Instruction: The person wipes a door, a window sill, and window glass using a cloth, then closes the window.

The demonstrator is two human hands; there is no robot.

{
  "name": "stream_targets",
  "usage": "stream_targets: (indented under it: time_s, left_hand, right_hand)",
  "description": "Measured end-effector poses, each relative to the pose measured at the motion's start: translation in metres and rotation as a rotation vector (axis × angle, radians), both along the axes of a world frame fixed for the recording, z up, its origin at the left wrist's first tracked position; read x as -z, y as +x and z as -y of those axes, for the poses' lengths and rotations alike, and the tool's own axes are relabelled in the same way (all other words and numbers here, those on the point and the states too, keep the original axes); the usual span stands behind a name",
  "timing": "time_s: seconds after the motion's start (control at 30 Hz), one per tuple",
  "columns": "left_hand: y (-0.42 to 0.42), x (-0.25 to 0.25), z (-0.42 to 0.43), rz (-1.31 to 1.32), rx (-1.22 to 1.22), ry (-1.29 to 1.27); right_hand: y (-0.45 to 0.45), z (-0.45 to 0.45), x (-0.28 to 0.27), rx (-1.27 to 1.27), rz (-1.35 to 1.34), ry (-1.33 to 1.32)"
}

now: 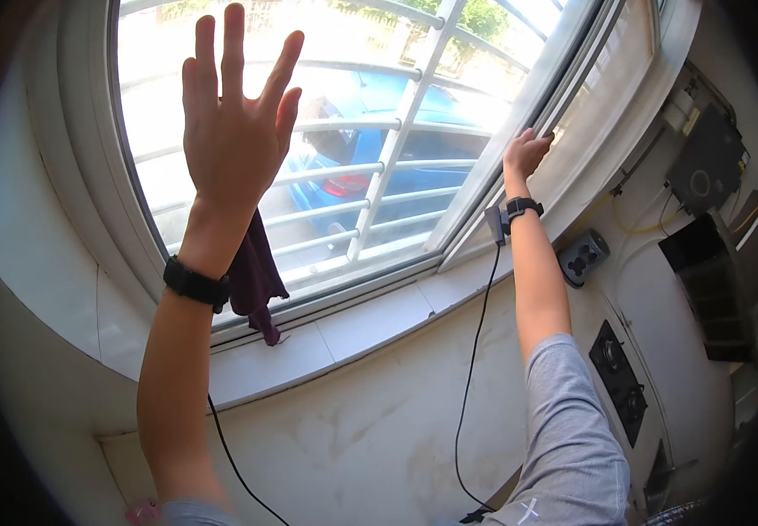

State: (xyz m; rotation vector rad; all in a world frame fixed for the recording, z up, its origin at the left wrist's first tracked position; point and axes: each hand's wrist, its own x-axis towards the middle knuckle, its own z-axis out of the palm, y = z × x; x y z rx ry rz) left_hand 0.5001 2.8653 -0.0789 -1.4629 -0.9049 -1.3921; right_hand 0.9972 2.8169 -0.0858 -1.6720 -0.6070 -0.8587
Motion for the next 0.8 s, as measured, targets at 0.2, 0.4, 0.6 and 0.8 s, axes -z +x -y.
stream_targets:
  time_s: [0.2, 0.4, 0.6, 0.8]
  left_hand:
    - [0.002, -0.007, -0.004, -0.014, -0.035, 0.050]
    - [-0.006, -0.006, -0.023, -0.081, -0.005, 0.257]
    - [-0.002, 0.003, -0.027, -0.102, 0.068, 0.272]
    - [-0.008, 0.008, -0.033, -0.097, 0.127, 0.220]
  right_hand:
    - [-0.008, -0.003, 0.001, 0.055, 0.005, 0.076]
    - [-0.012, -0.005, 0.001, 0.091, -0.030, 0.134]
    - [-0.007, -0.005, 0.010, 0.043, -0.010, 0.133]
    - [0.017, -0.023, 0.006, 0.035, 0.002, 0.297]
